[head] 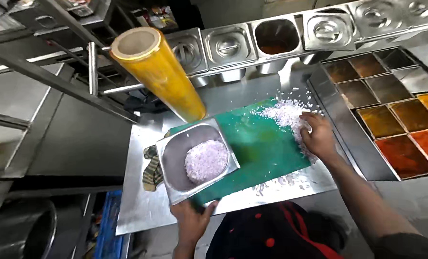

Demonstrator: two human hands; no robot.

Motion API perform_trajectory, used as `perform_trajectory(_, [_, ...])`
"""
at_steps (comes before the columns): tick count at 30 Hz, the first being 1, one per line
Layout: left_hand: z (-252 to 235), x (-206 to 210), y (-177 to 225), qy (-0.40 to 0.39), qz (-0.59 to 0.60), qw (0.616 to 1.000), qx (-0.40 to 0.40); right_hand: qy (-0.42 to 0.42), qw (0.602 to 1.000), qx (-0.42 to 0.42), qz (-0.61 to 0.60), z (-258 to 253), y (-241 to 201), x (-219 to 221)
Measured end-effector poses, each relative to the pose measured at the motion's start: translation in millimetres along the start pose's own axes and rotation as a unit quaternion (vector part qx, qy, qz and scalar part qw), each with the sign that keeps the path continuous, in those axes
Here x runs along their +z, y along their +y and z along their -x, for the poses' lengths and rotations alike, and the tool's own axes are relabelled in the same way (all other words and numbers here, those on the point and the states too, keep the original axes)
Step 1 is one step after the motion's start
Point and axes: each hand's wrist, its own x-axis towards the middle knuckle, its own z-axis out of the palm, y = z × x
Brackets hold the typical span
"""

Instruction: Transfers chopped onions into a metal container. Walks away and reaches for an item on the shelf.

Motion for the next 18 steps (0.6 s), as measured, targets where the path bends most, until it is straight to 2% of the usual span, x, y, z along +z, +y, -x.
perform_trajectory(3, [-1.3, 6.2, -2.3, -0.007, -0.093, 0.995, 0.034, 0.07, 0.988, -0.139, -0.008, 32.2, -38.2, 17.5])
perform_trajectory(6, [-6.7, 4.9, -4.0, 0.004, -0.105, 0.994, 0.022, 0.079, 0.936, -0.342, -0.018, 87.9, -84.7, 55.3])
perform_trajectory(8, [-6.2, 2.2, -2.5, 0.002, -0.1, 0.995, 0.011, 0.009, 0.877, -0.477, -0.06, 120.2, -111.0, 84.2])
perform_trajectory(10, [-7.3, 1.2, 0.6, -0.005, -0.093, 0.996, -0.003, -0.054, 0.826, -0.555, -0.086, 134.9, -133.7, 107.6])
perform_trajectory(12, [-7.4, 1.2, 3.9, -0.009, -0.085, 0.996, -0.011, -0.087, 0.812, -0.575, -0.044, 141.6, -146.7, 122.4])
perform_trajectory(14, [-8.0, -0.6, 5.3, -0.008, -0.079, 0.997, -0.02, -0.059, 0.824, -0.564, -0.001, 149.8, -144.2, 129.4])
perform_trajectory(18, [-12.6, 1.2, 1.4, 0.007, -0.064, 0.998, -0.018, -0.006, 0.864, -0.501, 0.055, 164.0, -96.0, 124.3])
